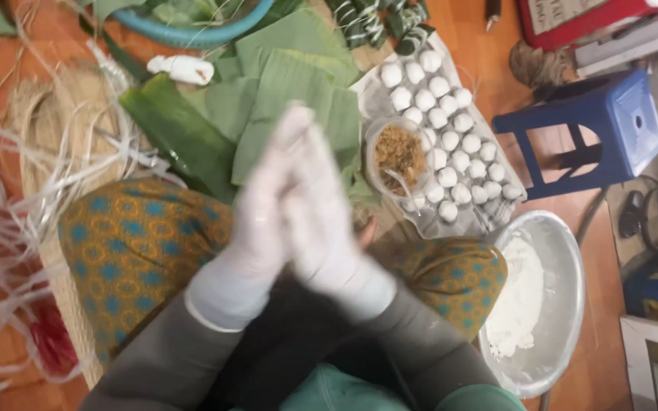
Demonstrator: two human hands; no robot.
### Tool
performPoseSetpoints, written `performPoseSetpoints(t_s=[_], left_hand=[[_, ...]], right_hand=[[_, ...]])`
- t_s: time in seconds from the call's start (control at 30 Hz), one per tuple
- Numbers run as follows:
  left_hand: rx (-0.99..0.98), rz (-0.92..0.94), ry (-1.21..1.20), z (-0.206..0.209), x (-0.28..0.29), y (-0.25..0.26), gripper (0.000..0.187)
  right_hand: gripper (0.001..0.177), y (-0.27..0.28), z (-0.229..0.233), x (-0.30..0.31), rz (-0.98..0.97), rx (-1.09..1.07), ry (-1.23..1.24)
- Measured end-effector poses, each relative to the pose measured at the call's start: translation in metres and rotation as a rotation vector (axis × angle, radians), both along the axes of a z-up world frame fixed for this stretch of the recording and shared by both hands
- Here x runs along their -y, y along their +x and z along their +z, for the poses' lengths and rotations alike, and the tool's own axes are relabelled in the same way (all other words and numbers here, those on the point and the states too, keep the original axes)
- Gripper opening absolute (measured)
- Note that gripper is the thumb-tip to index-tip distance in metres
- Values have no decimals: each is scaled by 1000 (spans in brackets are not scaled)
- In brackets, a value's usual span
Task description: Wrapping dough and filling in banana leaves to make traditional cakes.
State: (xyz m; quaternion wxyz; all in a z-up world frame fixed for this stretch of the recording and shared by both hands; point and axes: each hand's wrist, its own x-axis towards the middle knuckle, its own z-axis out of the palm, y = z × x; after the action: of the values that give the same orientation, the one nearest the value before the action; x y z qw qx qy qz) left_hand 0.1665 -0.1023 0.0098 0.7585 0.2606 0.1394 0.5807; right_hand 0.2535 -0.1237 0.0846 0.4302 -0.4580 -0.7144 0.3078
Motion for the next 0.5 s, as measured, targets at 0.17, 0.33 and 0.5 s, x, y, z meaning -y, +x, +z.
performPoseSetpoints(t_s=[0.17, 0.33, 0.5], left_hand=[[-143, 37, 256, 19, 12, -14, 70], [-58, -63, 77, 49, 14, -8, 70], [-280, -35, 9, 41, 29, 41, 72]], right_hand=[[58, 13, -14, -14, 0, 159, 220], [58, 22, -21, 6, -49, 132, 164], [61, 59, -31, 27, -85, 90, 210]])
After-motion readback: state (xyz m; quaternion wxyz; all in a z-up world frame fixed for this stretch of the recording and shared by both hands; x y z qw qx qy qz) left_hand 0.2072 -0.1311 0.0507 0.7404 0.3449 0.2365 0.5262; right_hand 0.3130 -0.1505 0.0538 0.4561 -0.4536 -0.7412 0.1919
